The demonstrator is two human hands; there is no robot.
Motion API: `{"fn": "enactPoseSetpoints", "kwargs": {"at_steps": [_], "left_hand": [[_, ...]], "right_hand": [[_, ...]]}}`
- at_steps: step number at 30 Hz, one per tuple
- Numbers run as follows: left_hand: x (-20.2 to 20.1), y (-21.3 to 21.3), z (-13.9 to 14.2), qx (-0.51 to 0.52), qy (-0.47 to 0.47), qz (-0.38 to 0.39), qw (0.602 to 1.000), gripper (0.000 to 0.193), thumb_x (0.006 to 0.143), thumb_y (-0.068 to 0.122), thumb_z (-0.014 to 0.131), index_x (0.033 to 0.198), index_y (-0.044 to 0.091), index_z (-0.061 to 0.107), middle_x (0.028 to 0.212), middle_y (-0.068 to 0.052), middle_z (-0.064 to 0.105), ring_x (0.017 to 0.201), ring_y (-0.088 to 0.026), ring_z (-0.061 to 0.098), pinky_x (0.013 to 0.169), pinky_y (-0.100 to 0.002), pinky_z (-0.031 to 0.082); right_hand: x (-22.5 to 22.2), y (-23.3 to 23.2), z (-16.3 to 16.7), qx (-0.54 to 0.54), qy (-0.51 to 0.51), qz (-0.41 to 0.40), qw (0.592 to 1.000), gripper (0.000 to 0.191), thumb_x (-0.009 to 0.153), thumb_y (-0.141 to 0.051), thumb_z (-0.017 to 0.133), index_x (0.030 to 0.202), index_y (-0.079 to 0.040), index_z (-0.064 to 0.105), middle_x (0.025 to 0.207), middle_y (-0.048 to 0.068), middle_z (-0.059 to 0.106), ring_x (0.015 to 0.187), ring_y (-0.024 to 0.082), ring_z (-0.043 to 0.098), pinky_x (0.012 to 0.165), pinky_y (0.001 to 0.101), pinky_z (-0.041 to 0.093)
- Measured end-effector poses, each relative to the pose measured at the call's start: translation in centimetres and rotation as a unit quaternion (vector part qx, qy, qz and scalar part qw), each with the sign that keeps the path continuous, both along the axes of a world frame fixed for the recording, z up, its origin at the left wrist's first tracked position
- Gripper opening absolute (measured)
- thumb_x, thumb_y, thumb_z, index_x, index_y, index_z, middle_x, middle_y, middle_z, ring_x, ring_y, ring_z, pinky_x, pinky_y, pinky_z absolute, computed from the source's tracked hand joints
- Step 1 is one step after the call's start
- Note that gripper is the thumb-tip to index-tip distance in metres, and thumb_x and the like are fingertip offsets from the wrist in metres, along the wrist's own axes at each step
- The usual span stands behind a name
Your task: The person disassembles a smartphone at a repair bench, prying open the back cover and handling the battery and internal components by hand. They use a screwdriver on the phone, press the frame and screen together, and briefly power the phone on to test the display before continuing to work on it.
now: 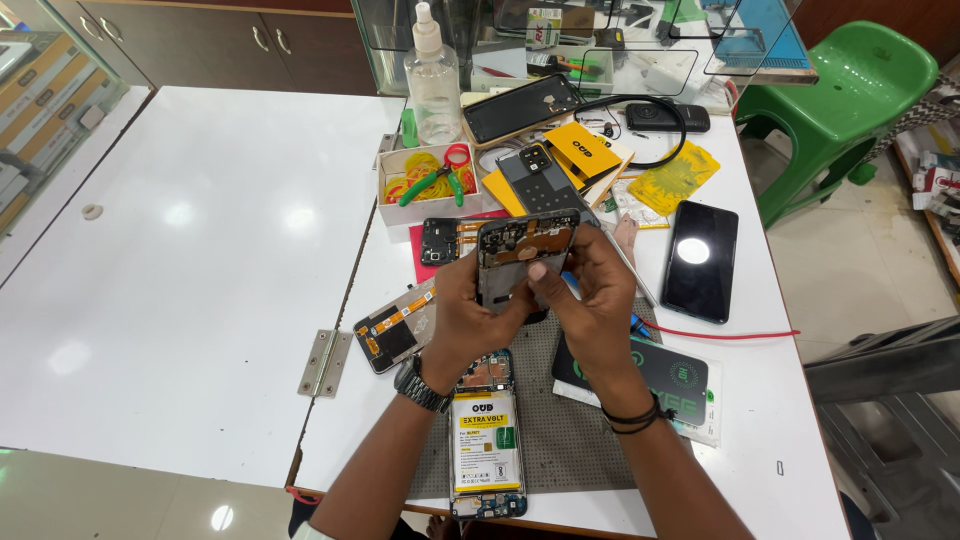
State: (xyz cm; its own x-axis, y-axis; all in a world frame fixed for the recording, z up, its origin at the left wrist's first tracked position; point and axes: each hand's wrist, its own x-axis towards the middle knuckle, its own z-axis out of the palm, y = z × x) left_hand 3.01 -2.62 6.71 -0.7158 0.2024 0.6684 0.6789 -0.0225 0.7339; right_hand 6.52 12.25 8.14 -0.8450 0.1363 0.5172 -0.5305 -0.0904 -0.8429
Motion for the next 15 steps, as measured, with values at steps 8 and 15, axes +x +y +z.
{"fn": "enactPoseSetpoints", "kwargs": {"at_steps": [8,15], "left_hand": [[0.06,-0.20,0.04,-0.004,0.009,-0.012,1.000,0.033,0.087,0.003,0.073,0.120,0.001,0.069,0.095,-0.008,0.078,0.083,-0.011,0.077,0.073,-0.025,0.061],[0.21,-0.50,0.01,-0.009,0.011,-0.010,1.000,0.034,0.086,0.002,0.072,0.120,0.001,0.069,0.096,-0.008,0.078,0.084,-0.011,0.077,0.075,-0.026,0.061]], "right_hand": [[-0.04,0.05,-0.02,0.011,0.024,-0.002,1.000,0.029,0.096,-0.017,0.078,0.116,-0.002,0.064,0.109,0.004,0.071,0.101,0.012,0.067,0.093,0.0300,0.055],[0.05,-0.34,-0.16,-0.008,0.009,0.002,1.000,0.027,0.095,-0.014,0.077,0.115,-0.002,0.064,0.108,0.004,0.072,0.099,0.012,0.067,0.091,0.0297,0.055]]}}
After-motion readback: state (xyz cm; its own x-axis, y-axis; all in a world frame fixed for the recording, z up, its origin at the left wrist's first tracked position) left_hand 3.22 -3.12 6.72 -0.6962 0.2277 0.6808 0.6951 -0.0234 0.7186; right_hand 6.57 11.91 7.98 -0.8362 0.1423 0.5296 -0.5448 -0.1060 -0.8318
